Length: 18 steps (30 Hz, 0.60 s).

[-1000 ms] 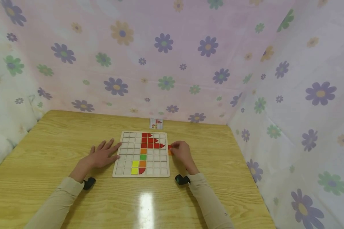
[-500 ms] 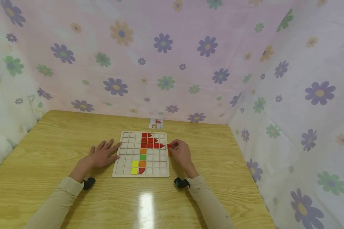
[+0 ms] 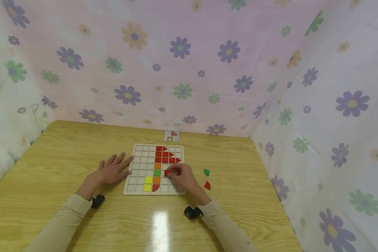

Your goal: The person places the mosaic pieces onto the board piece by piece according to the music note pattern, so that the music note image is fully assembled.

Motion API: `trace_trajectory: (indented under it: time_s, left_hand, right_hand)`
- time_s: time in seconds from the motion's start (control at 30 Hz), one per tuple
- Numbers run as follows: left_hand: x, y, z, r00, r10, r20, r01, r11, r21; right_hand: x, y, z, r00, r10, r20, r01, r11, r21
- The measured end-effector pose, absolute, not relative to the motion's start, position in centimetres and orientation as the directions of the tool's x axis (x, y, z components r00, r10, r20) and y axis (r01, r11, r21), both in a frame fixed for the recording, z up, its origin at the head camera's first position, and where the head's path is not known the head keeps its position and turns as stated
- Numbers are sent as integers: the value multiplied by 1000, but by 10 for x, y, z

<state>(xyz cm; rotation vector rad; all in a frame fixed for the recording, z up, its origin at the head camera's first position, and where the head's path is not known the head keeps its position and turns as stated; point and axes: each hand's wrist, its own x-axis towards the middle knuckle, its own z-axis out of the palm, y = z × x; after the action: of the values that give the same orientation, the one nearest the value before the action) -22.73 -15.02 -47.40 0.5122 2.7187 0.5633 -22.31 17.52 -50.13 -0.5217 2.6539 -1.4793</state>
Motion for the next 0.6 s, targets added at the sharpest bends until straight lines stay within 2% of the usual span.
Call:
trace_trajectory:
  time_s: [0.3,0.6]
  left_hand:
    - [-227,-151,-474,-890,398,-222,278,860,428]
    - [-227,-151,-475,-889,398,-225,281,864,418]
  right_hand:
    - [-222,156,-500,-924,-367,105,-262,410,-874]
    - [-231,138,-502,-914,-383,134,-302,421,-855]
